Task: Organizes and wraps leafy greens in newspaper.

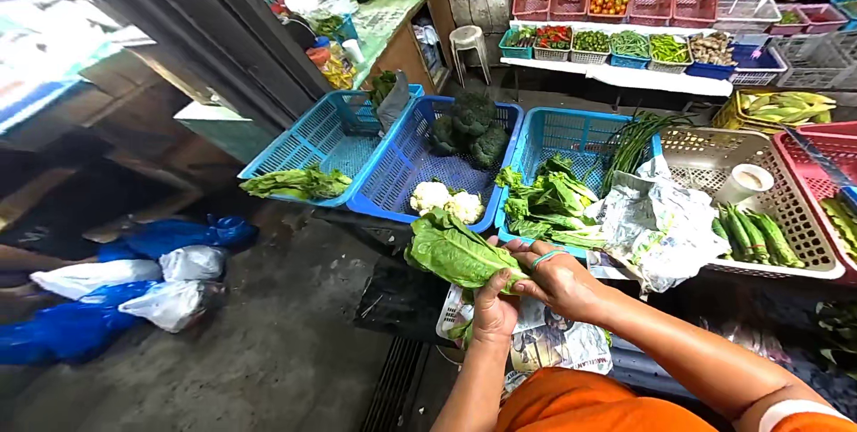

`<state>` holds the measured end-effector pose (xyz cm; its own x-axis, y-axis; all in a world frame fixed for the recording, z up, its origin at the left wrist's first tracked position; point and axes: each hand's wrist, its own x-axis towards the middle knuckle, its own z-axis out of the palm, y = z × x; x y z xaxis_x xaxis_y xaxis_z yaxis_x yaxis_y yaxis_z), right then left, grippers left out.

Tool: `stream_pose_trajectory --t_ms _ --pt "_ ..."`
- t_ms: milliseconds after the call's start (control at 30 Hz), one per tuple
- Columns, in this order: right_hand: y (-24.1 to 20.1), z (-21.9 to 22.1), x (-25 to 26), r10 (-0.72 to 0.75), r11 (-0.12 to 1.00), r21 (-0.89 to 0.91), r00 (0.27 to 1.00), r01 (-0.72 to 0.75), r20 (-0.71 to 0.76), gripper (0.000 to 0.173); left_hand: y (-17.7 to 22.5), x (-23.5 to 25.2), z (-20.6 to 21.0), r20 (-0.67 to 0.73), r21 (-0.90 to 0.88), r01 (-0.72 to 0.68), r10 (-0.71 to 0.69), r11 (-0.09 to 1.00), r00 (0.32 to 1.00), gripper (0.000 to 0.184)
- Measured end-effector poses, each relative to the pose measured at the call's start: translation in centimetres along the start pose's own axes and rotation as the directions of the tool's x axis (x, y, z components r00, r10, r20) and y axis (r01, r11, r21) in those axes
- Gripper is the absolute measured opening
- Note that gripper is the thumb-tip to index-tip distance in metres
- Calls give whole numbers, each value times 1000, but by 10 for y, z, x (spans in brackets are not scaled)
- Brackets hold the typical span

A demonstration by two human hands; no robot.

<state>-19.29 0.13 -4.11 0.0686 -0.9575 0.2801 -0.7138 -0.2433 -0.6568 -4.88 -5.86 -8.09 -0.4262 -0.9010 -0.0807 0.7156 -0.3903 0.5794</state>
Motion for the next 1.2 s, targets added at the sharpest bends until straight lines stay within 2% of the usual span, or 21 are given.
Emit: stream_pose_trajectory --t_ms 67,133,200,267,300,333,367,467,533,600,667,767,833,867,933,1000,1100,1167,1200 --pt "2 -9 5 36 994 105 999 -36 5 53 8 1 0 -16 -2 -9 9 1000 1000 77" --pt "17 -23 16 175 973 173 978 -155 -113 38 19 4 -1 64 -55 -6 10 998 998 68" --pt "50 -40 28 353 935 92 897 -341 -267 35 29 4 -3 105 -84 11 -3 996 995 62" --pt "88 -53 39 508 839 -30 803 -543 -310 55 38 4 -6 112 -83 -3 12 997 994 60" --pt "106 -55 43 574 781 -96 770 -617 -279 69 41 4 -9 118 -78 -11 20 997 993 60" --pt "123 -53 46 618 737 -161 751 -657 -234 78 43 4 -11 129 -72 -17 26 997 991 60" --pt "140 -49 48 636 714 -219 747 -665 -194 79 44 4 -14 146 -65 -20 29 998 989 61" --pt "172 -43 50 605 736 -262 780 -625 -161 49 44 5 -17 198 -61 -13 25 998 980 68" --pt "162 -53 54 606 751 -185 773 -633 -186 43 44 6 -19 229 -47 -14 25 999 973 70" --pt "137 -69 55 621 759 -47 744 -649 -245 45 44 7 -20 243 -40 -5 15 999 970 71" --pt "115 -81 56 598 795 106 743 -597 -300 45 41 8 -17 231 -46 15 -4 999 973 75" --pt "71 -75 50 495 864 286 803 -415 -330 44 31 11 -11 250 -92 73 -48 993 967 89" --pt "35 -53 42 370 920 259 870 -294 -325 44 23 12 -8 254 -133 110 -73 985 964 95" --pt "22 -39 37 300 946 218 907 -242 -295 45 20 10 -4 198 -143 109 -79 984 977 88" --pt "6 -11 28 161 983 116 969 -140 -189 47 18 3 6 20 -120 61 -59 991 998 63" --pt "0 8 20 50 995 90 990 -38 -135 53 22 0 6 -28 -96 42 -45 995 999 58" --pt "-10 4 15 10 984 179 999 -3 -35 69 29 0 -3 25 -54 57 -56 997 998 63" --pt "-11 -7 17 -9 983 182 1000 7 11 69 30 -1 -9 29 -35 56 -55 998 998 64" --pt "-8 -13 21 -2 987 161 1000 1 3 62 31 -3 -10 4 -24 50 -50 998 999 62"
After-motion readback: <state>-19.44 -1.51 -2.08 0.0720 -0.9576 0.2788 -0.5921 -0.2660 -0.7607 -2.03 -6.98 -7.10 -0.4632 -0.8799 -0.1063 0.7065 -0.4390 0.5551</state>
